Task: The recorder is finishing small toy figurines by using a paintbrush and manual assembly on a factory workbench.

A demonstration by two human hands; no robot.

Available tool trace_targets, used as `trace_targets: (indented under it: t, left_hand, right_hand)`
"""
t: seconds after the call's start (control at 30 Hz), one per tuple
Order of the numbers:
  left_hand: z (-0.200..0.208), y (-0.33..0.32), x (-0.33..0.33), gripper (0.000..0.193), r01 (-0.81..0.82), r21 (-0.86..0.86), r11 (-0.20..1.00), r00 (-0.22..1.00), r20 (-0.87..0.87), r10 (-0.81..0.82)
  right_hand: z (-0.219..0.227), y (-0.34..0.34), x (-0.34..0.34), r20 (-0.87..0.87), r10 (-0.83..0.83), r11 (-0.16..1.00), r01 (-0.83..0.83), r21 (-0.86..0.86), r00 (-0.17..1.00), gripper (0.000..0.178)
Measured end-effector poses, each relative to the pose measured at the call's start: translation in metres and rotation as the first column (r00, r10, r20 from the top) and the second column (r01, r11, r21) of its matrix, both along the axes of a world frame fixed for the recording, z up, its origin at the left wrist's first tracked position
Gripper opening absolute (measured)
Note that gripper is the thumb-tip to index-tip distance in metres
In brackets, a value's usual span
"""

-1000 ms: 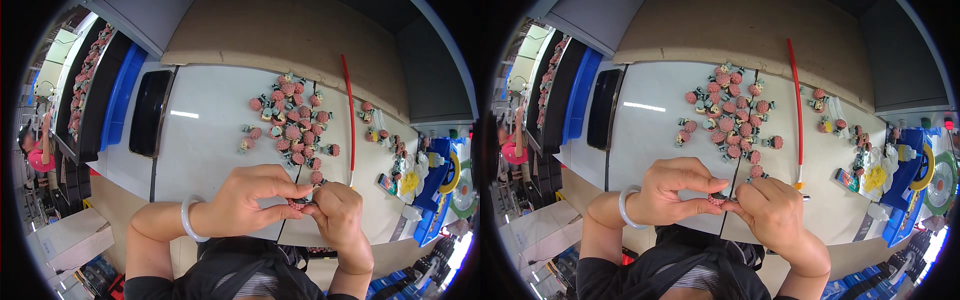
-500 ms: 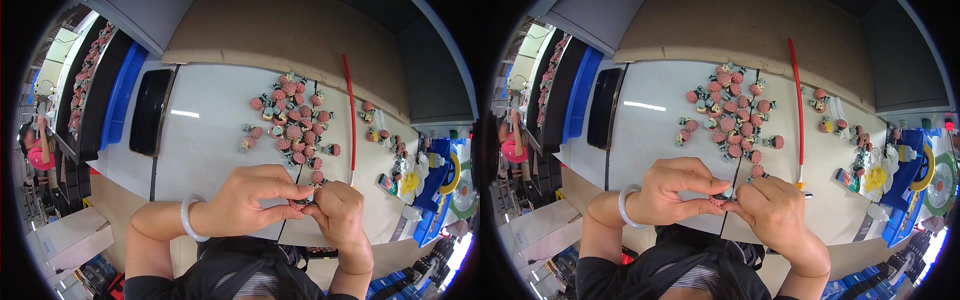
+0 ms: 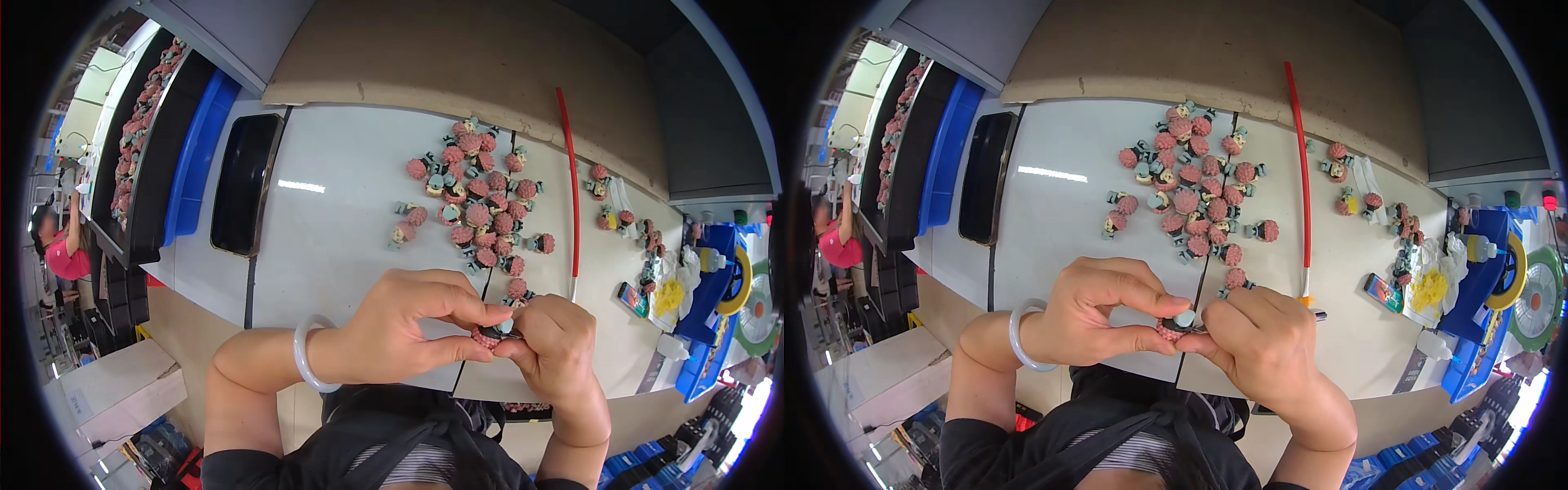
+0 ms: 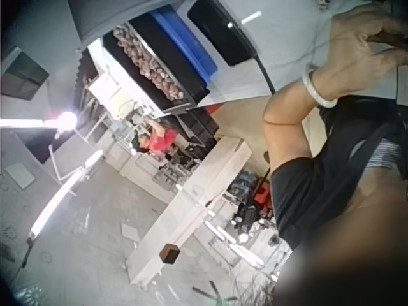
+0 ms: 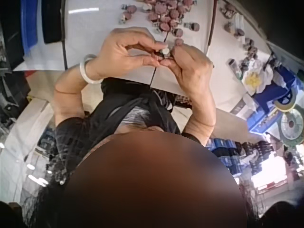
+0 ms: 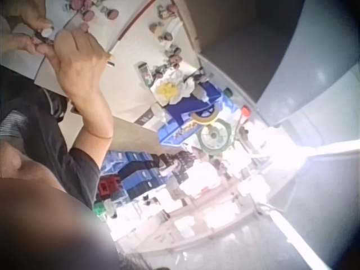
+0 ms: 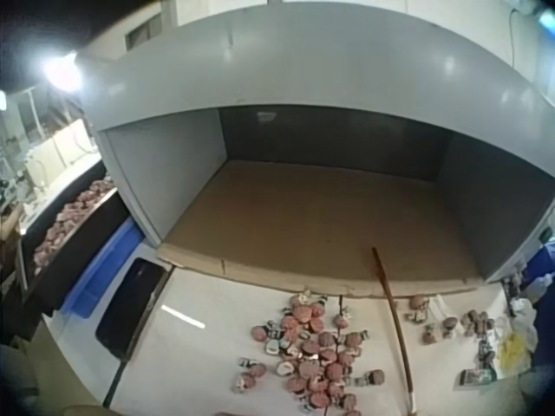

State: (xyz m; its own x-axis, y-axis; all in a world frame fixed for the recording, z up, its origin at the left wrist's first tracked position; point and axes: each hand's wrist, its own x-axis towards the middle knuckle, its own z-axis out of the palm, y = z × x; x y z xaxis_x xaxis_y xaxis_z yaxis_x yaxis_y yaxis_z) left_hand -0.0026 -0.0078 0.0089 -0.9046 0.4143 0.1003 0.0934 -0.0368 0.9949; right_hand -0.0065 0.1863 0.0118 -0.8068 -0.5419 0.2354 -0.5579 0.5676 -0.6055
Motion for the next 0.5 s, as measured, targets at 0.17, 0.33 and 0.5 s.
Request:
trace_targets:
  t: [0.17,0.33,0.5]
  left_hand:
    - [0.0001,-0.0006,0.0007,0.033,0.004,0.034,0.999,0.999,0.053,-0.006]
    - [0.0002,-0.0004,0.0006,0.033,0.009,0.047,0.999,0.998,0.056,-0.012]
    - [-0.0011,-0.0007,0.0008,0.033,0.018,0.068,0.998,0.998,0.06,-0.022]
  right_hand:
    - [0.001,0.0005,-0.0008,-0.006,0.026,1.0,-0.026,-0.005,1.0,0.033]
    - [0.0002,-0.0011,-0.0004,-0.005,0.001,0.999,-0.001,-0.044,1.0,0.034]
    - [0.0,-0.0028,-0.0012,-0.006,0.008,0.998,-0.008,-0.059,1.0,0.034]
